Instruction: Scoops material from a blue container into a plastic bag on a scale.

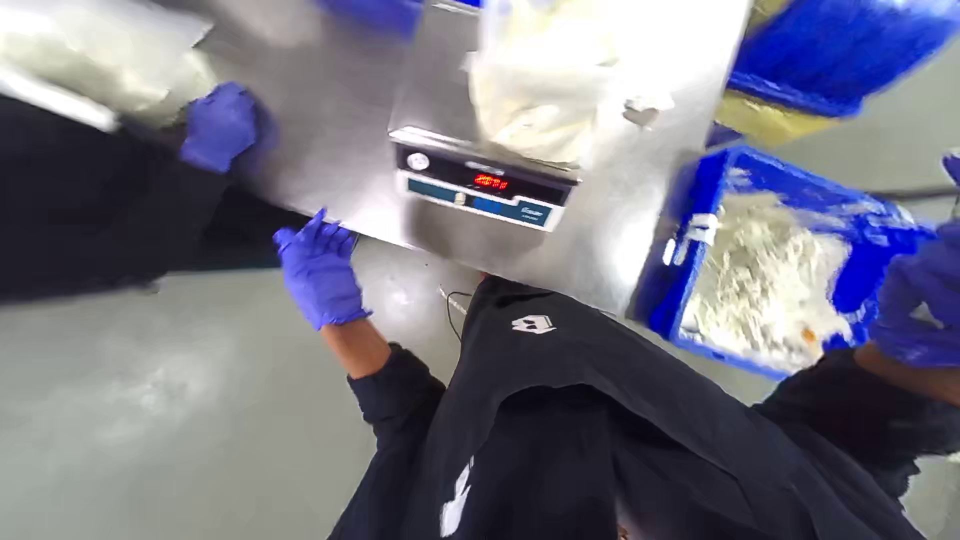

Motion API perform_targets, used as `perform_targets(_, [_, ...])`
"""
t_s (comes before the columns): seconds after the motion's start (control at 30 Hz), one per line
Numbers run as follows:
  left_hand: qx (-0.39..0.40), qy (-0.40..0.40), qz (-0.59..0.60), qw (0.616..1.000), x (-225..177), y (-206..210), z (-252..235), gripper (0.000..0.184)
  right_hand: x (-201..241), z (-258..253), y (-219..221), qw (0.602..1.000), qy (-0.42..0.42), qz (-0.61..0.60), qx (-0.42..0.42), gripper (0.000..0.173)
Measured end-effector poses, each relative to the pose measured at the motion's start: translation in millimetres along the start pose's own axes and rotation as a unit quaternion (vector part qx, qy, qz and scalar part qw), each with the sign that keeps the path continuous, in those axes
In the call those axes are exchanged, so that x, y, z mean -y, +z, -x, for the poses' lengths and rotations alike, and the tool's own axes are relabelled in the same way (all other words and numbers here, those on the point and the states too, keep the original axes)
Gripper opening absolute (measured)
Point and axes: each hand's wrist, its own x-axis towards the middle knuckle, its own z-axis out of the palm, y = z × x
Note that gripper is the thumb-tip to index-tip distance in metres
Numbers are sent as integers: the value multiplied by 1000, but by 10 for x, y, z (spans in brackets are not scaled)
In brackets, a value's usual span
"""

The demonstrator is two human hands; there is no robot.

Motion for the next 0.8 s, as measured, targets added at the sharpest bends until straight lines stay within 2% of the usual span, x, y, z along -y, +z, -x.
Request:
perform_targets(0.03, [7,-7,-5,1000,-2,39,-13,60,101,157,-78,994,-17,92,-62,26])
perform_targets(0.1, [30,-23,-5,999,11,106,-18,63,290,450,-206,948,-9,250,-199,22])
perform_targets(0.17, [34,-38,-10,999,9,191,-11,64,362,554,-165,857,61,382,-340,17])
perform_targets(0.23, [44,-38,-35,998,10,244,-2,66,278,544,-304,766,172,466,-408,17])
perform_targets(0.33, [67,-28,-89,993,-48,359,53,66,-77,384,-1073,682,333,522,-389,29])
perform_targets(0.47, [94,-16,-118,988,-159,505,177,66,-612,62,-2211,594,462,586,-302,29])
perform_targets(0.57, [77,-5,-151,986,-204,641,342,64,-1064,-216,-2780,532,534,616,-227,31])
perform_targets(0.63, [81,-9,-158,984,-149,687,412,67,-1278,-407,-3002,529,545,615,-214,33])
perform_targets(0.7, [84,-12,-159,984,-108,743,473,68,-1290,-496,-3126,534,544,610,-216,37])
perform_targets(0.77, [90,-13,-154,984,-94,777,481,67,-1047,-391,-3189,546,529,616,-205,46])
perform_targets(0.8, [91,-12,-146,985,-67,795,467,67,-834,-330,-3209,567,493,625,-212,51])
